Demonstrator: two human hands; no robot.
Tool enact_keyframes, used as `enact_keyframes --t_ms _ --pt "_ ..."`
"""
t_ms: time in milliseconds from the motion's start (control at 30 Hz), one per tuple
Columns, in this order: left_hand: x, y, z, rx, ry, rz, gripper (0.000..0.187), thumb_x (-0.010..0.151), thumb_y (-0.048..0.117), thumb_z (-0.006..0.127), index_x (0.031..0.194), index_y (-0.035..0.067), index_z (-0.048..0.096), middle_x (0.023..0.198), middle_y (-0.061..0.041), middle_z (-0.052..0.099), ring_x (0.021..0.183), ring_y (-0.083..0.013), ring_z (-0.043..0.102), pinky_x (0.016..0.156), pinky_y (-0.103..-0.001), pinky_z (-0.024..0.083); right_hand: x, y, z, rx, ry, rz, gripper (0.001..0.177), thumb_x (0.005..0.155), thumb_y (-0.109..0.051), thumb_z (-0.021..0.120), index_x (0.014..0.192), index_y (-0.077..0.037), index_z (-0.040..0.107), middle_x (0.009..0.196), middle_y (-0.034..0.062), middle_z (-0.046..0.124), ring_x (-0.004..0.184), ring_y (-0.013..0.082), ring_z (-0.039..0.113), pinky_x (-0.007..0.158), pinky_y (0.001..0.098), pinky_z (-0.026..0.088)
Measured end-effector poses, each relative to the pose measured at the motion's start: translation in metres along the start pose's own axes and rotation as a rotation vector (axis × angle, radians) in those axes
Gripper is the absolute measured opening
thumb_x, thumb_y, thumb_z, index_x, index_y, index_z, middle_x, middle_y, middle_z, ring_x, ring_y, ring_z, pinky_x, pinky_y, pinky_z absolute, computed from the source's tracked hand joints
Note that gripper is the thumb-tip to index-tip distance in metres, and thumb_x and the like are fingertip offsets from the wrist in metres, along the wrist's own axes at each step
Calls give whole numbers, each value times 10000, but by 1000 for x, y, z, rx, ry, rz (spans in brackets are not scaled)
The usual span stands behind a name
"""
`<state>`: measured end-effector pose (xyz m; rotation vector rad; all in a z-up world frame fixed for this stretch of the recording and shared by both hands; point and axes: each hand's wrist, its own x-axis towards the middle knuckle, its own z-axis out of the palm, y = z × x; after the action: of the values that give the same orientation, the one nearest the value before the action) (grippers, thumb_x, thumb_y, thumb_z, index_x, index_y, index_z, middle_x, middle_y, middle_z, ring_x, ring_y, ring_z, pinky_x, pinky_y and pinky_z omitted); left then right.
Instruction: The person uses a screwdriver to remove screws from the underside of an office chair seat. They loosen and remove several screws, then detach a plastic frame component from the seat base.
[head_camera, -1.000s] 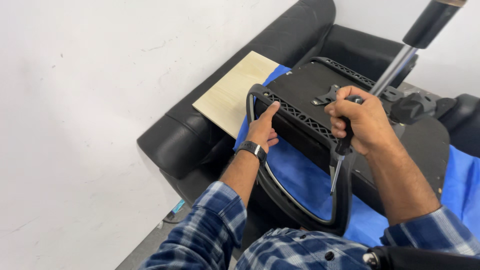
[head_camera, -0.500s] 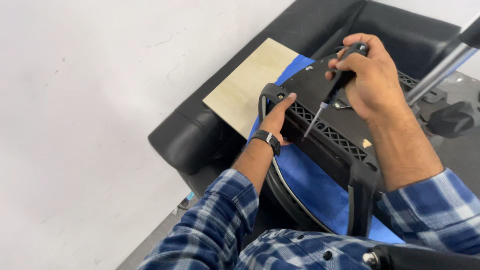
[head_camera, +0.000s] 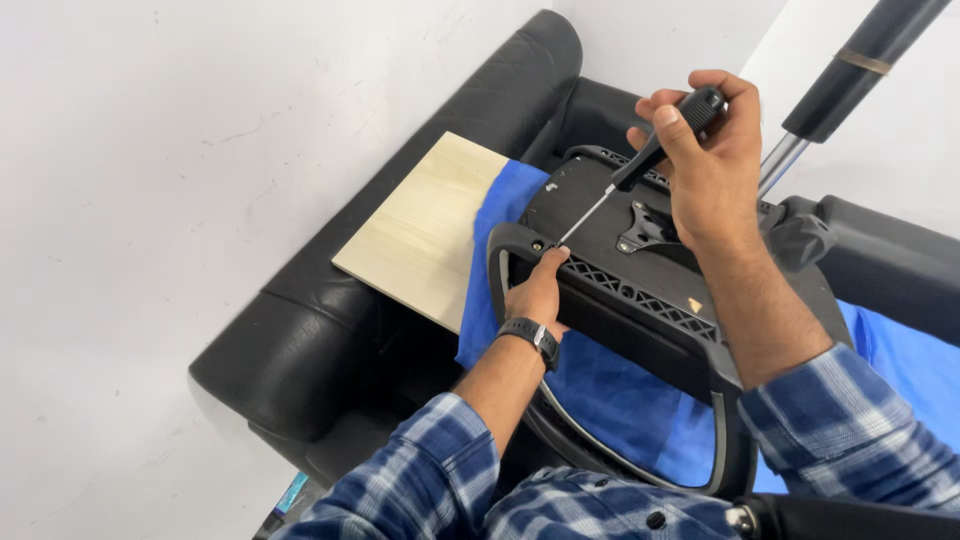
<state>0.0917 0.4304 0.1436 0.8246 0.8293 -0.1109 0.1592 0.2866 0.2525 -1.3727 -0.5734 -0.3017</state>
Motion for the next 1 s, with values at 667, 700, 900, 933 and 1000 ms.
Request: enact_keyframes --t_ms 667,700,900,933,1000 --pt "-9 -4 -1 149 -24 60 771 765 438 787 1316 -59 576 1337 -213 635 1167 -337 690 886 -536 618 20 41 19 -163 -117 -73 425 1154 -117 652 1435 -87 335 1294 146 578 1265 219 684 1009 388 622" --pt "-9 -4 -1 148 -21 56 780 769 440 786 1328 -56 563 1353 -216 621 1181 -342 682 884 -540 619 19 42 19 -176 -119 -82 424 1157 -121 654 1435 -85 336 1294 148 577 1267 220 685 1010 388 622" --pt "-9 3 3 23 -56 -49 926 712 447 835 1432 -19 484 1428 -202 564 1322 -398 547 1013 -672 460 19 44 24 -191 -118 -103 443 1151 -148 686 1431 -76 350 1257 146 582 1232 216 692 995 386 629" --pt "-10 4 4 10 -61 -74 945 710 451 841 1447 -7 468 1441 -196 541 1340 -404 523 1034 -685 439 20 44 24 -196 -117 -97 446 1148 -155 689 1429 -75 352 1249 144 586 1229 214 694 991 383 629" --pt "-10 7 5 -16 -73 -125 985 704 459 854 1479 15 437 1467 -185 495 1375 -415 476 1075 -710 397 21 43 25 -205 -115 -101 446 1147 -163 689 1429 -70 355 1243 144 588 1217 211 697 983 382 632"
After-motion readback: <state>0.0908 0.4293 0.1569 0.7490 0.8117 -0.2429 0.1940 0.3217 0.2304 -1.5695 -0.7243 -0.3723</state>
